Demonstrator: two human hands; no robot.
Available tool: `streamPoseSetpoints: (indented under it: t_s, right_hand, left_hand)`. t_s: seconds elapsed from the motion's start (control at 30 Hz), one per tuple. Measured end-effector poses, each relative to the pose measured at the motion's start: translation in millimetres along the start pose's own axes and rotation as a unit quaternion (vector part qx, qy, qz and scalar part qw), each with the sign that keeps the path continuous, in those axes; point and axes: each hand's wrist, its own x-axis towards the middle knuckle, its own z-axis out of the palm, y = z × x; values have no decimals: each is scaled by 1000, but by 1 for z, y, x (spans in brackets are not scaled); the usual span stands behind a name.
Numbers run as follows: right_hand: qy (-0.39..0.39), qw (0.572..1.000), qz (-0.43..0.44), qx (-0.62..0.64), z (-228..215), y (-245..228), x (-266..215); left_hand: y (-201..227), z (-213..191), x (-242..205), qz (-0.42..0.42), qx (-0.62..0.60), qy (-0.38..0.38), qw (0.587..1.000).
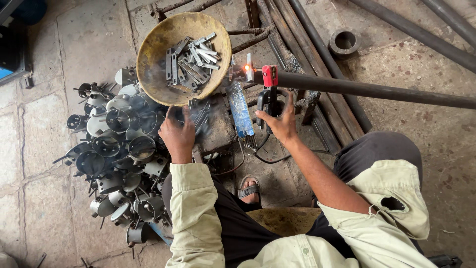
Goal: The person sits on the floor and uses a welding torch to attach small metal brackets to long metal rods. They pick up a rod, position a bracket, weld it in place, and then move the finished rod aside to repeat the process with new materials.
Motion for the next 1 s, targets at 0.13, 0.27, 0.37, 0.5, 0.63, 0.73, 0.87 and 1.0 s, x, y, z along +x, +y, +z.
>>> streamPoseSetpoints:
  t_s: [0.13,0.27,0.37,0.5,0.63,0.73,0.87,1.0]
  right_hand:
    - [-2,1000,10,2,1,3,2]
    - [-11,1000,10,1,1,-4,2]
    - [-22,999,-25,-28,-4,-16,-1]
    - [0,996,-69,-56,-3,-22,1]
    - [3,997,-58,-59,-2,-17,2]
    - [5,993,-57,-99,-4,-10,3]
    - [10,996,-37,-84,-4,-3,6]
    - [10,995,4,-94,-8,-13,5]
  left_hand:
    - [-2,1,-1,28,0,12,1000]
    - [0,1,0,-5,3,-17,1000]
    - [2,0,1,3,25,-29,999]
    - [7,-4,1,-2,3,-29,1000]
    - [6,-2,0,-2,7,-25,1000]
    - [0,3,1,3,27,-30,999]
    - [-7,8,1,8,52,-25,998]
    - [-7,7,1,13,32,-14,999]
